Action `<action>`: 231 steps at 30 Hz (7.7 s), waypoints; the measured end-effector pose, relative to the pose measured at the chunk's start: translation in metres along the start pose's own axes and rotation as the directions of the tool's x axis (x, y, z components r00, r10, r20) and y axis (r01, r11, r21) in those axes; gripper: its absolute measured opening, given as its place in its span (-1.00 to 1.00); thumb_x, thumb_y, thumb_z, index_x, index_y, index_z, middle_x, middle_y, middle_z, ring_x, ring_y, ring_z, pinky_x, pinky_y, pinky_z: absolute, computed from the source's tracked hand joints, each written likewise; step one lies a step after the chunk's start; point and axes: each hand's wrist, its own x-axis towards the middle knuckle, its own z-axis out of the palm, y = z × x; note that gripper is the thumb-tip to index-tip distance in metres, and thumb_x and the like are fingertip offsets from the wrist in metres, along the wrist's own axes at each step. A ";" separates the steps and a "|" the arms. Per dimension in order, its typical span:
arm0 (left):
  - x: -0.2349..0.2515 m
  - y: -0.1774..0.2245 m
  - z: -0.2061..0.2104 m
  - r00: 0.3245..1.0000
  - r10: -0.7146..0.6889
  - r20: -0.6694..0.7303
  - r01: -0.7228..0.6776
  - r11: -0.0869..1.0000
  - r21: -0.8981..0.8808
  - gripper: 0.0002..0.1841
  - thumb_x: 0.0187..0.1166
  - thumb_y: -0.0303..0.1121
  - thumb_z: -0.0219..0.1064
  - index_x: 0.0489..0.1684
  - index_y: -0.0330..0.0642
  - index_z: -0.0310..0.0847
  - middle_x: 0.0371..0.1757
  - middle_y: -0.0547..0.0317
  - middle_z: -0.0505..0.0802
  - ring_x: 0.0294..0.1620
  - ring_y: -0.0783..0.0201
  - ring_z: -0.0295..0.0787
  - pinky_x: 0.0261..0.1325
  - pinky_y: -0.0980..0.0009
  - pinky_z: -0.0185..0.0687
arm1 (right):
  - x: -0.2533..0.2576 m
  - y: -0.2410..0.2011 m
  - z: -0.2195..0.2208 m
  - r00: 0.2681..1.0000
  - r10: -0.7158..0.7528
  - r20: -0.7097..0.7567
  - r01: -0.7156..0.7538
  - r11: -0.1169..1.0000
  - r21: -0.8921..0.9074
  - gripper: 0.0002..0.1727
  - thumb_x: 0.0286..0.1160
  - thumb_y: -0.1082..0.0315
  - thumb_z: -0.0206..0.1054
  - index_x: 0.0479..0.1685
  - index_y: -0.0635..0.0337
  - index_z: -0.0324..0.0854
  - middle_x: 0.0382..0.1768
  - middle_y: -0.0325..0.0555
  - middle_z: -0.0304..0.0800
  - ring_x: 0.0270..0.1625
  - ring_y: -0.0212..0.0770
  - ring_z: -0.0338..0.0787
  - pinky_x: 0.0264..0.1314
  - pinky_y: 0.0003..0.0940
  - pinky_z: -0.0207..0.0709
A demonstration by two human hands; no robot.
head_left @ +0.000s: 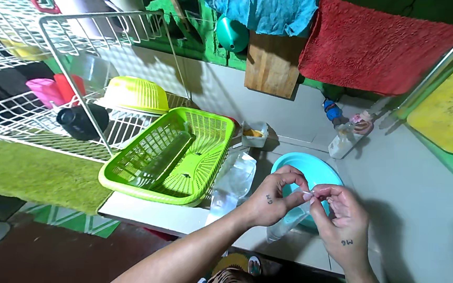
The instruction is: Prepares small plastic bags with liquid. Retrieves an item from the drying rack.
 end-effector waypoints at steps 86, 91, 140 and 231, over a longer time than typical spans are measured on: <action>-0.011 -0.020 0.074 0.694 0.482 -0.534 -0.279 0.865 0.417 -0.35 0.74 0.28 0.00 0.48 -0.08 0.39 0.35 0.25 0.66 0.44 0.52 0.55 0.52 0.52 0.48 | 0.097 -0.004 0.005 0.852 -0.319 0.415 0.080 0.863 0.498 -0.59 0.78 0.32 0.10 -0.57 0.23 0.45 -0.66 -0.24 0.43 -0.54 -0.58 0.47 -0.50 -0.72 0.32; -0.018 -0.040 0.045 0.673 0.455 -0.583 -0.288 0.888 0.360 -0.08 0.46 0.27 0.43 0.74 -0.05 0.19 0.56 0.17 0.60 0.56 0.37 0.53 0.62 0.30 0.49 | 0.143 -0.053 0.047 0.870 -0.372 0.325 0.144 0.820 0.553 -0.62 0.75 0.27 0.10 -0.60 -0.02 0.39 -0.72 -0.47 0.32 -0.65 -0.67 0.36 -0.64 -0.77 0.21; -0.052 -0.078 -0.214 0.772 -0.136 -0.621 0.547 0.640 0.540 -0.40 0.74 0.05 0.19 0.61 -0.18 0.42 0.26 -0.06 0.77 0.18 0.04 0.78 0.21 -0.05 0.72 | -0.052 0.105 0.127 0.754 0.106 0.649 0.333 0.790 -0.515 -0.71 0.60 0.05 0.30 0.10 -0.17 0.85 0.02 -0.23 0.85 0.12 -0.05 0.79 0.10 0.04 0.63; 0.262 -0.040 0.066 0.818 -0.572 -0.061 0.538 0.724 0.431 -0.79 0.63 -0.32 0.29 -0.09 -0.29 0.73 -0.15 -0.14 0.80 -0.07 -0.07 0.76 -0.06 -0.18 0.61 | 0.137 0.182 -0.121 0.897 0.387 0.213 -0.245 0.837 -0.489 -0.91 0.44 0.49 0.41 -0.17 0.22 0.63 -0.33 -0.06 0.72 -0.31 -0.13 0.76 -0.24 -0.02 0.67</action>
